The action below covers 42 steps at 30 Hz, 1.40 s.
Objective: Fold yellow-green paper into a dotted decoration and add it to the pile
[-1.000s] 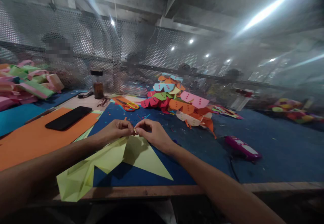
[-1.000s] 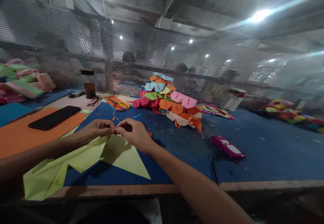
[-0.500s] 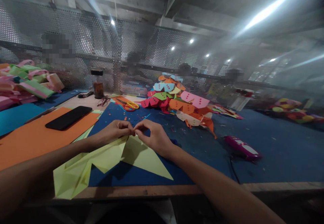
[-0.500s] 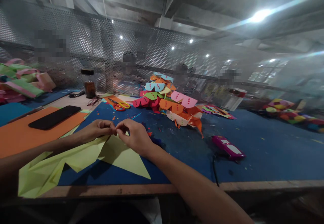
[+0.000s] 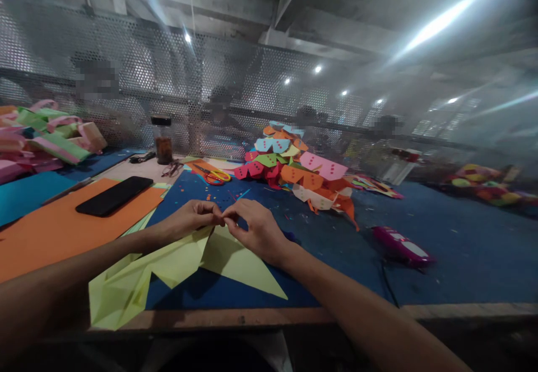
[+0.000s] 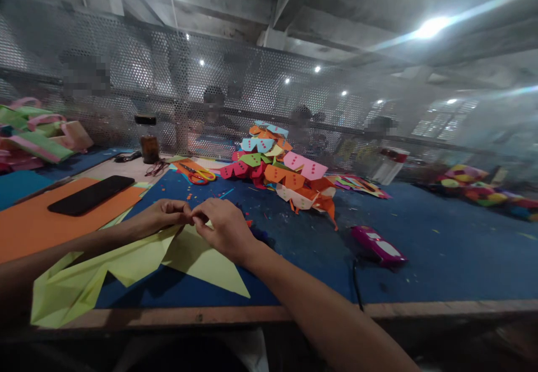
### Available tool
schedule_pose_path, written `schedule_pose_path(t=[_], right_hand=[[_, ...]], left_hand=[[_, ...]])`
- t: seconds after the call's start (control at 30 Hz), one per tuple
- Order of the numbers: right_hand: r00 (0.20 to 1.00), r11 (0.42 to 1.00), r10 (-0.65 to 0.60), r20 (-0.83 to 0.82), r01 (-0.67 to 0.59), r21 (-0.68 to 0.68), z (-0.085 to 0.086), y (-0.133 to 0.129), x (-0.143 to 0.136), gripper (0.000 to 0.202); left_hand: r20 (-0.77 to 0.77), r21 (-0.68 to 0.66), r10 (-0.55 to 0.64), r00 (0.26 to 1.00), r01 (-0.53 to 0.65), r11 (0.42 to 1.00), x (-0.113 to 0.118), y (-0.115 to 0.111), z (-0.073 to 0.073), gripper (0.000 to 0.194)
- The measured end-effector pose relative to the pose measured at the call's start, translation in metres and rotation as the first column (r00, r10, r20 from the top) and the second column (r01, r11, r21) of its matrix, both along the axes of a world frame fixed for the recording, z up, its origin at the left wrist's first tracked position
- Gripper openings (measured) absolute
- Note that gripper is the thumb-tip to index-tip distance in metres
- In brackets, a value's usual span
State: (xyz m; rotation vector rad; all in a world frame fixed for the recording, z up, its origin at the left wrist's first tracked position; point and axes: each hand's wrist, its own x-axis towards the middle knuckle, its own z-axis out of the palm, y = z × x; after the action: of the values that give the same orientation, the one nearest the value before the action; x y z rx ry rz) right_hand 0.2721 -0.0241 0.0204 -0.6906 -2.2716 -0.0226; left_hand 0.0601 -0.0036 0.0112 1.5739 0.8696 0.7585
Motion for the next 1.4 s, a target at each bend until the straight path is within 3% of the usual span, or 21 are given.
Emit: schedule_pose_path(t=[1.1,1.23,1.3,1.4], right_hand=[[0.983,0.978,-0.009,0.186,-0.03,0.206,0.0039,-0.0031,0.0049,0.017],[0.993,0.997,0.009,0.116,-0.017,0.075,0.0061,-0.0052,0.0024,0.019],[1.0,0.996,0.022,0.018,-0.02,-0.088,0.0075,-0.005,0.0011,0.021],[0.991,0.946,-0.003,-0.134,-0.041,-0.321,0.0088,-0.0031,-0.0013,0.022]], left_hand=[[-0.004,-0.073,-0.04,0.999,0.04,0.997,-0.0052,0.0009,0.0072,0.032],[-0.007,-0.075,-0.037,0.999,0.037,0.997,-0.0059,0.0,0.0071,0.03],[-0.01,-0.069,-0.037,0.999,0.037,0.997,-0.0052,0.0001,0.0048,0.029],[-0.001,-0.047,-0.036,0.999,0.036,0.998,-0.0042,0.0009,0.0,0.029]])
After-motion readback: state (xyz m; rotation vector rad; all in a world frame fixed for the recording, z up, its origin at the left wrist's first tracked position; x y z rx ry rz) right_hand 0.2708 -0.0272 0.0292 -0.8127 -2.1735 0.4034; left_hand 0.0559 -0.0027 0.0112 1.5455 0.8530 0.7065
